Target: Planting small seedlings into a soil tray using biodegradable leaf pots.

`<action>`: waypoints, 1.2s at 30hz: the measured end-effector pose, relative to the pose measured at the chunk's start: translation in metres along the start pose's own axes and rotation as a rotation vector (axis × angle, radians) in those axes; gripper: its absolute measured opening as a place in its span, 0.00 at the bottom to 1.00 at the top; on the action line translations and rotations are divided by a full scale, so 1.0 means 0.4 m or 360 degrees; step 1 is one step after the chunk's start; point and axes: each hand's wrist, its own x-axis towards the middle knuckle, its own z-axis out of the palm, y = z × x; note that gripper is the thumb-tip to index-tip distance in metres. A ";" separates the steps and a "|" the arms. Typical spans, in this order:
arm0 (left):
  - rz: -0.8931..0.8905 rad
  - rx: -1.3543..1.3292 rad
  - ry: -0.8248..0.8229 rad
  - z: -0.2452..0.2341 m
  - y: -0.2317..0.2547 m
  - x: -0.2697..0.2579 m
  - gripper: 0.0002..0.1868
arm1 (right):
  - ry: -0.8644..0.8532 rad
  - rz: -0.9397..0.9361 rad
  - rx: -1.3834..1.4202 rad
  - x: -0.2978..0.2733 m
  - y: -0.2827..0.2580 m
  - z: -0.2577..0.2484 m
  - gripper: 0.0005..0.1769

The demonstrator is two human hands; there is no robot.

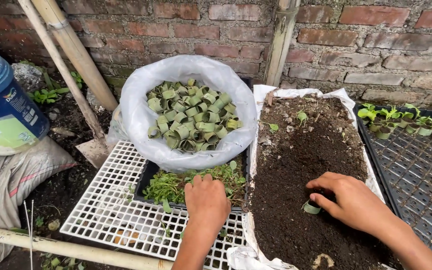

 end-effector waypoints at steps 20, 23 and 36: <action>0.0683 -0.1447 0.0770 -0.024 0.002 -0.045 0.11 | 0.0500 -0.0451 0.0464 -0.013 -0.256 -0.068 0.19; 0.0748 -0.1580 0.0682 -0.043 0.017 -0.064 0.10 | 0.0528 -0.0509 0.0628 0.007 -0.273 -0.044 0.15; 0.0739 -0.2161 0.0790 0.031 0.193 -0.118 0.20 | 0.0691 0.0145 0.0894 -0.015 -0.244 -0.078 0.11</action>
